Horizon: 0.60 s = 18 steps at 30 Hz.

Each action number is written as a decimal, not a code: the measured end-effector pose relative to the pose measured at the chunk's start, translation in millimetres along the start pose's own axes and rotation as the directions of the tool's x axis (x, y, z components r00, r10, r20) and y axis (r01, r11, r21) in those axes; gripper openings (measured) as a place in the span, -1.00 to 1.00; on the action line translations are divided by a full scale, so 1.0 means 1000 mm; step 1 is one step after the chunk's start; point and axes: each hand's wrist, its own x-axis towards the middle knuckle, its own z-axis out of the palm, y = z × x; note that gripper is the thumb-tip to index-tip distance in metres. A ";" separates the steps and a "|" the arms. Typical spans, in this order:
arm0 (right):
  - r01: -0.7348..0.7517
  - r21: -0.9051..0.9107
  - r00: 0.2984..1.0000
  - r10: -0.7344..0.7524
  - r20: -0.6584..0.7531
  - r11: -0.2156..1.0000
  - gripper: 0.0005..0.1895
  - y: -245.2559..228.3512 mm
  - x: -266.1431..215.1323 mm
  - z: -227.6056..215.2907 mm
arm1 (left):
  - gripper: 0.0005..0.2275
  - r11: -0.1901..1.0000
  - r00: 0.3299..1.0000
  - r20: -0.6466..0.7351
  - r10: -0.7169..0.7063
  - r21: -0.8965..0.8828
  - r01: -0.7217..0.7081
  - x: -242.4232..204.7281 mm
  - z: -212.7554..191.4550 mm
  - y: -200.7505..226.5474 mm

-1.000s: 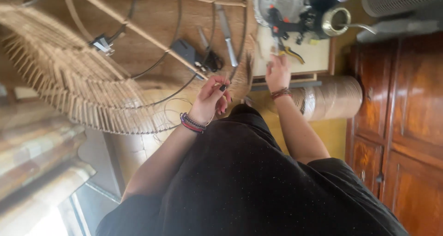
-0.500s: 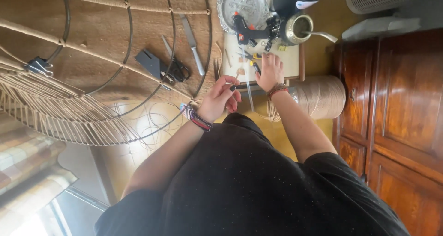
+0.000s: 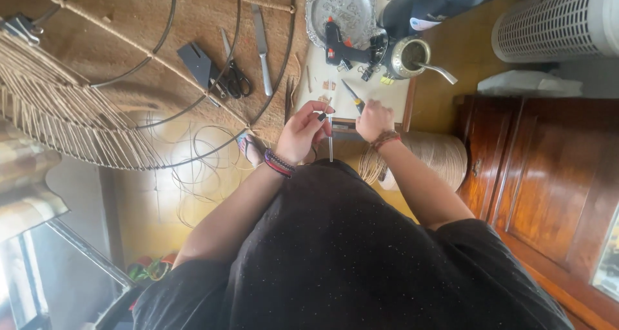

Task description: Cutting wicker strips and using a hot glue gun and pliers to attach them to a large wicker furniture frame.

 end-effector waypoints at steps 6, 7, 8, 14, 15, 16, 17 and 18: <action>-0.328 0.835 0.863 -0.220 0.455 0.442 -0.75 -0.028 -0.001 -0.269 | -0.83 0.853 0.934 -0.318 0.162 0.520 0.030 -0.022 0.007 0.013; -0.311 0.838 0.862 -0.239 0.448 0.448 -0.75 -0.024 -0.007 -0.252 | -0.83 0.855 0.926 -0.337 0.172 0.517 0.029 -0.027 0.013 0.022; -0.282 0.882 0.872 -0.283 0.400 0.378 -0.75 -0.020 -0.013 -0.235 | -0.82 0.812 0.921 -0.264 0.285 0.578 -0.085 -0.033 0.018 0.031; 0.115 0.973 0.857 -0.514 0.003 0.199 -0.70 -0.076 0.000 -0.287 | -0.77 0.695 0.901 -0.288 0.325 0.718 -0.021 -0.080 0.003 0.048; 0.018 0.999 0.825 -0.565 0.005 0.034 -0.78 -0.085 0.002 -0.291 | -0.78 0.692 0.904 -0.311 0.295 0.721 0.022 -0.093 -0.004 0.060; 0.028 0.999 0.812 -0.583 -0.006 0.028 -0.78 -0.096 0.008 -0.292 | -0.78 0.692 0.893 -0.330 0.305 0.721 0.030 -0.107 -0.013 0.073; -0.386 0.896 0.704 -0.698 0.131 -0.221 -0.78 -0.106 0.014 -0.294 | -0.79 0.697 0.885 -0.336 0.321 0.717 0.020 -0.121 -0.021 0.086; -0.739 0.575 0.537 -0.823 0.186 -0.352 -0.74 -0.116 0.020 -0.296 | -0.79 0.702 0.877 -0.342 0.336 0.713 0.009 -0.136 -0.029 0.100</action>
